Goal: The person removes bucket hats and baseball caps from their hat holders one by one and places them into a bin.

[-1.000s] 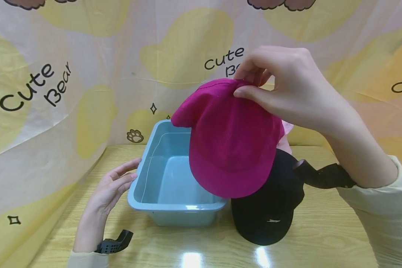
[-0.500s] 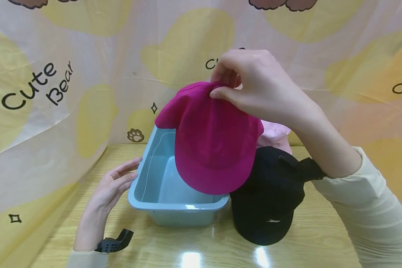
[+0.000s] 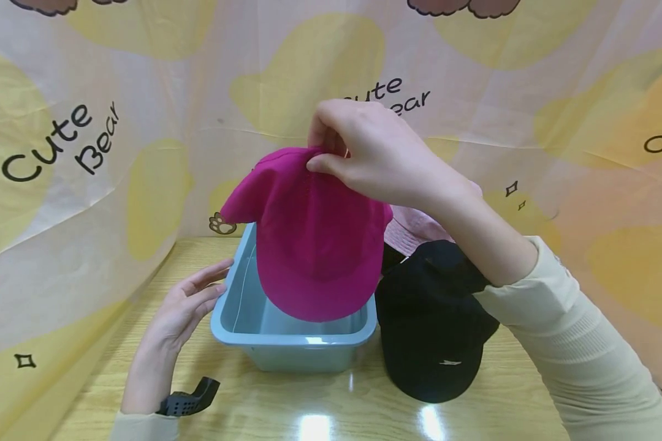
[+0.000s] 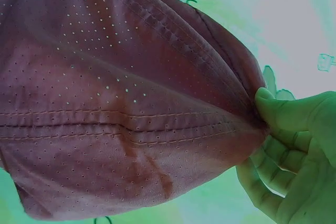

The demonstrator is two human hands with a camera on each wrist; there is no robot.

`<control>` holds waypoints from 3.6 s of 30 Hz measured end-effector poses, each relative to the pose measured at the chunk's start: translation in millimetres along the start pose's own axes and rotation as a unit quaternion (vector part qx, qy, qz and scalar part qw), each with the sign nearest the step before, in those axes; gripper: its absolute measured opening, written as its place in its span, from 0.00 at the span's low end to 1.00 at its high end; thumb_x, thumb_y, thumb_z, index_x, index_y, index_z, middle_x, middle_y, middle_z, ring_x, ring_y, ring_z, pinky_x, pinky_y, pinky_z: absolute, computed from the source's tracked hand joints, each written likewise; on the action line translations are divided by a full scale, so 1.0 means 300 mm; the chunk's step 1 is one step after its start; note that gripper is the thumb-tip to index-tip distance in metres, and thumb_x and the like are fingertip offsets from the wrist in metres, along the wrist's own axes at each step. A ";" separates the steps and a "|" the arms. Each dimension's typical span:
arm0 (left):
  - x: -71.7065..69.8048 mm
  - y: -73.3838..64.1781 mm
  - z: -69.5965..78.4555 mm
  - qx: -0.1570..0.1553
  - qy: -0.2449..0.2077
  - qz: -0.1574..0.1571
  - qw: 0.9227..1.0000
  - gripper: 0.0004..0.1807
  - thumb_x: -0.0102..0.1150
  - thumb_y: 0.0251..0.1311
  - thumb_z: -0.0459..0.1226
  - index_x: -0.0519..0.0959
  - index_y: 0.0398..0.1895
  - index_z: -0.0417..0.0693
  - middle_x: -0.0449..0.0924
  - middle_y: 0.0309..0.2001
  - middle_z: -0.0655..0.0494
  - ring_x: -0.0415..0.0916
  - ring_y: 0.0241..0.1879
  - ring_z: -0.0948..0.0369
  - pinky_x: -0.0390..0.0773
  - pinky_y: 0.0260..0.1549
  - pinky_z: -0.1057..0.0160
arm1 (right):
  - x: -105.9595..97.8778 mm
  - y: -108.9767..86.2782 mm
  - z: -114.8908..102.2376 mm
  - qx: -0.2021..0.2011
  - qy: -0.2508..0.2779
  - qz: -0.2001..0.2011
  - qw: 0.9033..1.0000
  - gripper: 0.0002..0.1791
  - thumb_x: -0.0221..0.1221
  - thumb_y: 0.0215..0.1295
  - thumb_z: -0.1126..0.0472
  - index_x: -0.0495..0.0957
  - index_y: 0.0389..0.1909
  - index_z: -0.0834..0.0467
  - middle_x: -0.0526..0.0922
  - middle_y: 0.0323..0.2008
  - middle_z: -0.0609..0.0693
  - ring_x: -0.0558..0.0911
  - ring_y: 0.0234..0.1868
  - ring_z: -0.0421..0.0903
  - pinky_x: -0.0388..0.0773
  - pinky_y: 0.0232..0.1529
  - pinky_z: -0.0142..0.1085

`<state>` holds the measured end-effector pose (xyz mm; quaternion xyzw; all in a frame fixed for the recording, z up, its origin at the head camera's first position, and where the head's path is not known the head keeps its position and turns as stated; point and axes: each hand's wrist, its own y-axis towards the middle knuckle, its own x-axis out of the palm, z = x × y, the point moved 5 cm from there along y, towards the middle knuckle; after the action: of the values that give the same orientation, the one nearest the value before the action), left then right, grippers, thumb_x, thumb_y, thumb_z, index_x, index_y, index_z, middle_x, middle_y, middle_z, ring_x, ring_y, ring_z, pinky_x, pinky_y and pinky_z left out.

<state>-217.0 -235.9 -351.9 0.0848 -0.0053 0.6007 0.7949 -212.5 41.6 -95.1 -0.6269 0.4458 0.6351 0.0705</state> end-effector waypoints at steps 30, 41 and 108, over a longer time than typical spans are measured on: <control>-0.003 0.011 -0.020 0.000 0.002 -0.003 1.000 0.22 0.48 0.67 0.27 0.73 0.62 0.51 0.77 0.53 0.64 0.81 0.45 0.67 0.80 0.46 0.71 | 0.271 0.027 0.017 0.028 -0.021 -0.133 0.991 0.06 0.61 0.62 0.55 0.74 0.33 0.50 0.77 0.26 0.44 0.75 0.31 0.42 0.72 0.33 0.34; 0.001 0.014 -0.015 -0.004 -0.004 -0.008 1.000 0.21 0.48 0.67 0.27 0.76 0.58 0.55 0.77 0.54 0.64 0.81 0.44 0.67 0.81 0.46 0.71 | 0.325 0.014 0.012 0.016 -0.038 -0.189 0.981 0.06 0.62 0.60 0.58 0.73 0.31 0.51 0.77 0.26 0.44 0.76 0.32 0.42 0.72 0.33 0.35; -0.004 0.014 -0.013 0.004 -0.001 -0.006 1.000 0.23 0.49 0.67 0.28 0.71 0.65 0.45 0.76 0.54 0.62 0.80 0.47 0.68 0.80 0.49 0.70 | 0.590 0.121 0.199 0.143 -0.081 -0.442 0.882 0.15 0.43 0.55 0.74 0.60 0.16 0.53 0.57 0.17 0.44 0.62 0.19 0.41 0.62 0.20 0.30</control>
<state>-221.8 -235.3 -355.2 0.0888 -0.0027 0.5957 0.7983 -315.9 -24.0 -240.9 -0.6881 0.2009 0.5160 0.4688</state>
